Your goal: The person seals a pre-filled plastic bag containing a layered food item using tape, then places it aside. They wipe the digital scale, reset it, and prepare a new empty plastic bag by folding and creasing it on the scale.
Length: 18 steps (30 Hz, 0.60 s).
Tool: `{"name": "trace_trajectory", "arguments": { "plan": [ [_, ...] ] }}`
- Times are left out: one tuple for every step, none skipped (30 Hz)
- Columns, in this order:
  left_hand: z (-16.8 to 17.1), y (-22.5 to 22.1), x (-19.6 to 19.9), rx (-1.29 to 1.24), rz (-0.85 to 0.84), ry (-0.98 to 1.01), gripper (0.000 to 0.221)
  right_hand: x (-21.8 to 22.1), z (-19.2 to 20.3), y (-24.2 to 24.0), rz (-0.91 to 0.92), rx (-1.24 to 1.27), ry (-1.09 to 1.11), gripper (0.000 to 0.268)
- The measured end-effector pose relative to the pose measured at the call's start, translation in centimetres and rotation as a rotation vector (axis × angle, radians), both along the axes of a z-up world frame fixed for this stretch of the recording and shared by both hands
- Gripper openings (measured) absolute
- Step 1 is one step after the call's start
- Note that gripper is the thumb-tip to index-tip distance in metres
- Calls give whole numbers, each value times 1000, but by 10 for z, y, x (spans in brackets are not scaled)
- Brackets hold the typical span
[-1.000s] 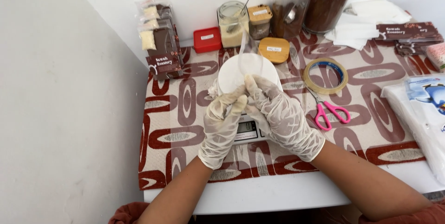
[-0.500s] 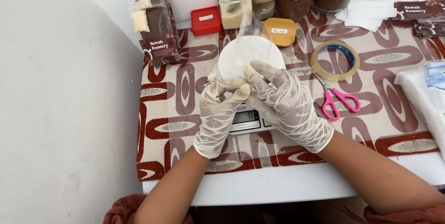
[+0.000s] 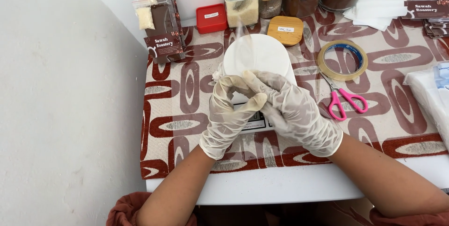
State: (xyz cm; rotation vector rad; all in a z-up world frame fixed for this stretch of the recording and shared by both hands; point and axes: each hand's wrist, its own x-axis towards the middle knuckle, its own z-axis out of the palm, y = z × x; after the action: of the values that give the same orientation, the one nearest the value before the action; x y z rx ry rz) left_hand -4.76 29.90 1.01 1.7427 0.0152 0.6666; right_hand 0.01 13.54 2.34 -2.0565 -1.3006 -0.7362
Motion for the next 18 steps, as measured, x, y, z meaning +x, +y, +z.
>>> {"name": "trace_trajectory", "arguments": {
  "plan": [
    [8, -2, -5, -6, -17, 5, 37, 0, 3, -3, 232, 78, 348, 50],
    [16, -4, -10, -12, -35, 10, 33, -1, 6, -6, 465, 154, 696, 50],
    [18, -2, -11, -12, -34, 10, 33, -2, 4, 2, 465, 153, 696, 50],
    [21, -2, -12, -3, -69, 33, 35, -3, 3, 9, 342, 348, 923, 40],
    [24, -1, -13, 7, -104, 55, 37, -4, 1, 17, 207, 545, 1140, 32],
    [27, 3, -12, 7, -104, 54, 37, 1, -1, 11, 207, 545, 1138, 32],
    [30, 6, -13, 21, -157, 89, 40, 5, -4, 5, 155, 478, 1095, 29],
    [33, 9, -13, 36, -210, 124, 44, 10, -7, -1, 103, 412, 1050, 27],
    [36, 14, -11, 36, -209, 122, 44, 10, -4, 0, 105, 412, 1049, 27],
    [39, 20, -10, 52, -260, 156, 49, 10, 0, 1, 120, 412, 1054, 28],
    [42, 25, -8, 67, -312, 190, 53, 10, 4, 2, 134, 414, 1058, 29],
    [30, 25, -7, 68, -311, 189, 53, 11, 5, 2, 135, 414, 1057, 29],
    [18, 25, -5, 59, -307, 164, 57, 12, 6, 2, 185, 452, 1100, 29],
    [7, 25, -3, 50, -304, 138, 60, 13, 7, 2, 235, 490, 1142, 30],
    [3, 25, -2, 50, -303, 136, 60, 10, 9, 3, 235, 489, 1140, 30],
    [-1, 25, -1, 37, -299, 98, 66, 8, 11, 4, 209, 502, 1162, 29],
    [-4, 25, 0, 25, -294, 59, 72, 5, 13, 4, 182, 516, 1183, 29],
    [-3, 26, 1, 25, -294, 57, 72, 8, 10, 3, 182, 515, 1182, 29]
  ]
}}
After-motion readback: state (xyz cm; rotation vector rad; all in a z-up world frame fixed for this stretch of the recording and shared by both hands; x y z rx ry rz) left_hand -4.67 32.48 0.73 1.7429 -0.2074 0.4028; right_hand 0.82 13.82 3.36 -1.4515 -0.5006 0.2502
